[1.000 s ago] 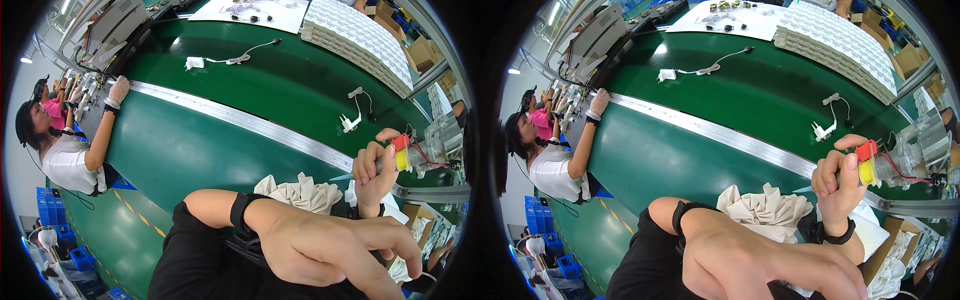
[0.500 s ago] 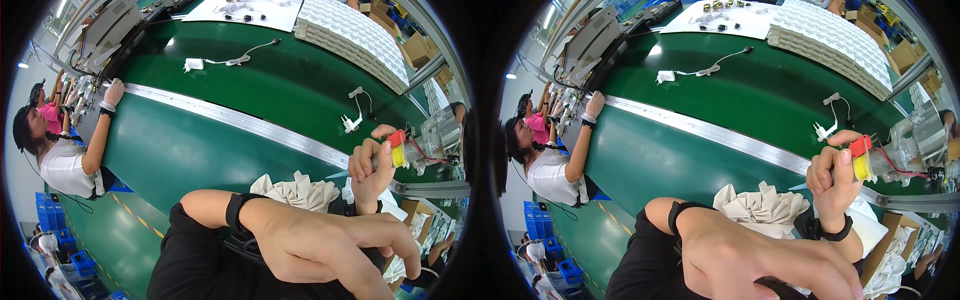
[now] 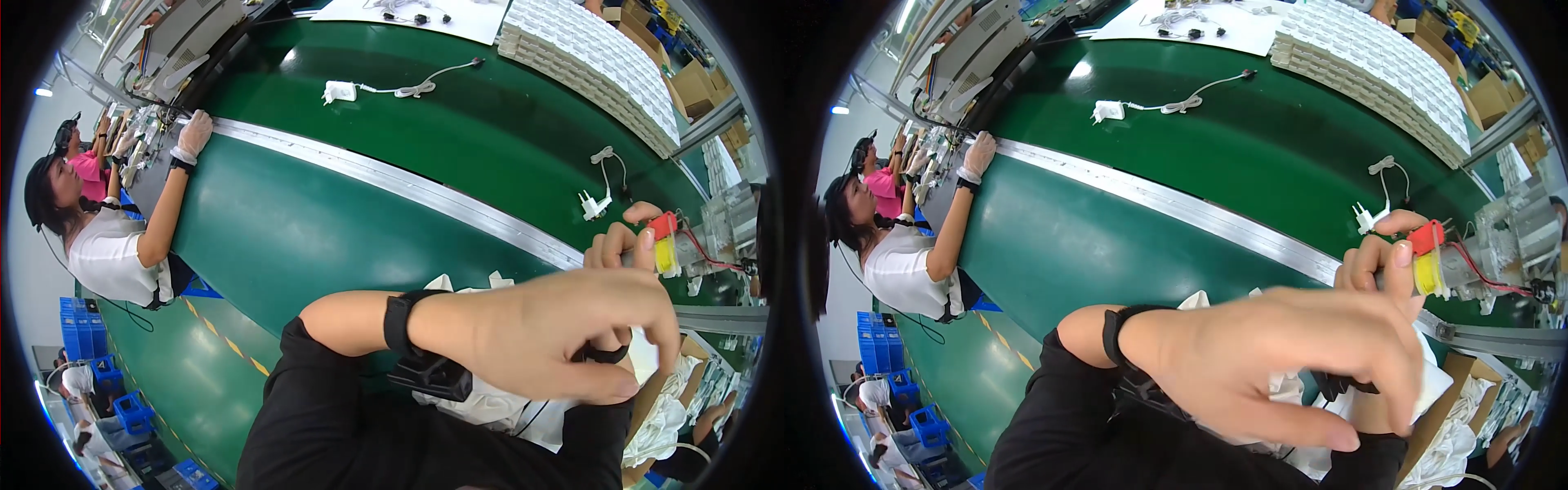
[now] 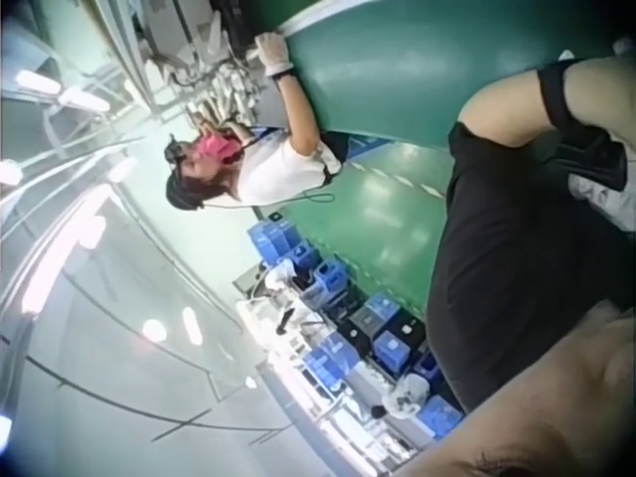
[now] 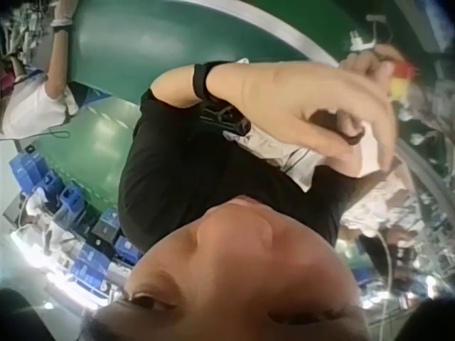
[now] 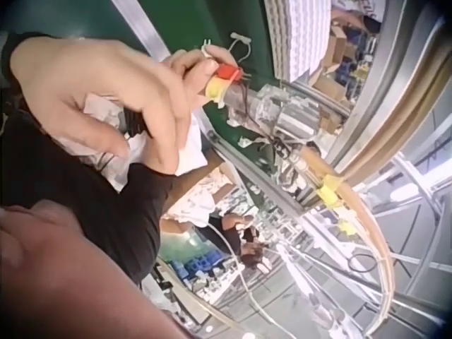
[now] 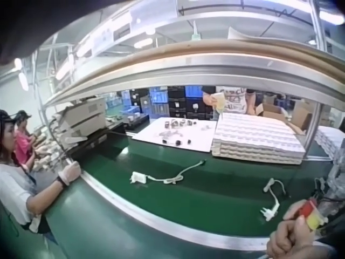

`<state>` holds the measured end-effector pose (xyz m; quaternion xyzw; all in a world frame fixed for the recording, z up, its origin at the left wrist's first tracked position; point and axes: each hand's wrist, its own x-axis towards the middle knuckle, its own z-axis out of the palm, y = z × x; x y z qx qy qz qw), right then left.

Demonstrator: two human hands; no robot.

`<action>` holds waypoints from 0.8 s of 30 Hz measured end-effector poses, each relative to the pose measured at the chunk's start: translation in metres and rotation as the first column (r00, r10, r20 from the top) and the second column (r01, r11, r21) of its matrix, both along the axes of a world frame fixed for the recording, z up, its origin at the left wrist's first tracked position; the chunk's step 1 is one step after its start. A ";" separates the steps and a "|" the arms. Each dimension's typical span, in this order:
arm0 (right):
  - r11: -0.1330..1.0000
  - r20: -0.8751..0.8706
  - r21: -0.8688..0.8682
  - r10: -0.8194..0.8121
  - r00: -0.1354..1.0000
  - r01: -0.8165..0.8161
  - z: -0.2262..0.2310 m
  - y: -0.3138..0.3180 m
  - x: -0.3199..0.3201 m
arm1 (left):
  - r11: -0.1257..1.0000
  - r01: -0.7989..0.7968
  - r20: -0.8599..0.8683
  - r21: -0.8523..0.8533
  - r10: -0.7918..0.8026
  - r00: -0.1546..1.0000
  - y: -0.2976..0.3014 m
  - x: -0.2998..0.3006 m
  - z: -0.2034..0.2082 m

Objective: The person picks up a circuit board and applies glue to it using a dispenser. They then set the board back on the conveyor belt and move a power cord aside before repeating the process with another board.

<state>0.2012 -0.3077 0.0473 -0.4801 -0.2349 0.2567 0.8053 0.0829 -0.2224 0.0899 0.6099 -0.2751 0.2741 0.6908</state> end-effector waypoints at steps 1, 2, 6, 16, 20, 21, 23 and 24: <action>1.000 0.003 0.002 -0.002 1.000 0.002 -0.002 -0.001 0.003 | 0.999 -0.022 -0.054 -0.033 0.020 0.998 0.003 -0.002 0.002; 1.000 0.112 0.010 -0.029 0.993 0.028 -0.003 -0.007 0.012 | 0.998 -0.012 -0.095 -0.062 0.006 0.995 0.006 0.003 0.007; 0.999 0.228 0.036 0.013 0.974 -0.021 -0.009 -0.010 0.028 | 0.956 -0.293 -0.351 0.006 0.277 0.895 0.051 0.014 -0.014; 0.987 0.225 0.027 0.148 0.963 -0.158 0.021 -0.018 0.042 | -0.391 -0.310 0.446 0.866 0.885 0.130 0.294 -0.029 -0.093; 0.988 0.217 0.029 0.144 0.966 -0.154 0.022 -0.021 0.045 | -0.289 0.023 0.282 0.957 0.948 0.145 0.304 -0.024 -0.103; 0.988 0.221 0.034 0.142 0.965 -0.153 0.023 -0.021 0.045 | -0.328 0.005 0.324 0.945 0.934 0.151 0.306 -0.023 -0.104; 0.988 0.206 0.030 0.141 0.968 -0.151 0.024 -0.020 0.045 | -0.401 -0.029 0.400 0.916 0.902 0.163 0.306 -0.020 -0.106; 0.989 0.198 0.024 0.136 0.971 -0.144 0.023 -0.020 0.046 | -0.400 -0.032 0.400 0.916 0.901 0.168 0.301 -0.013 -0.103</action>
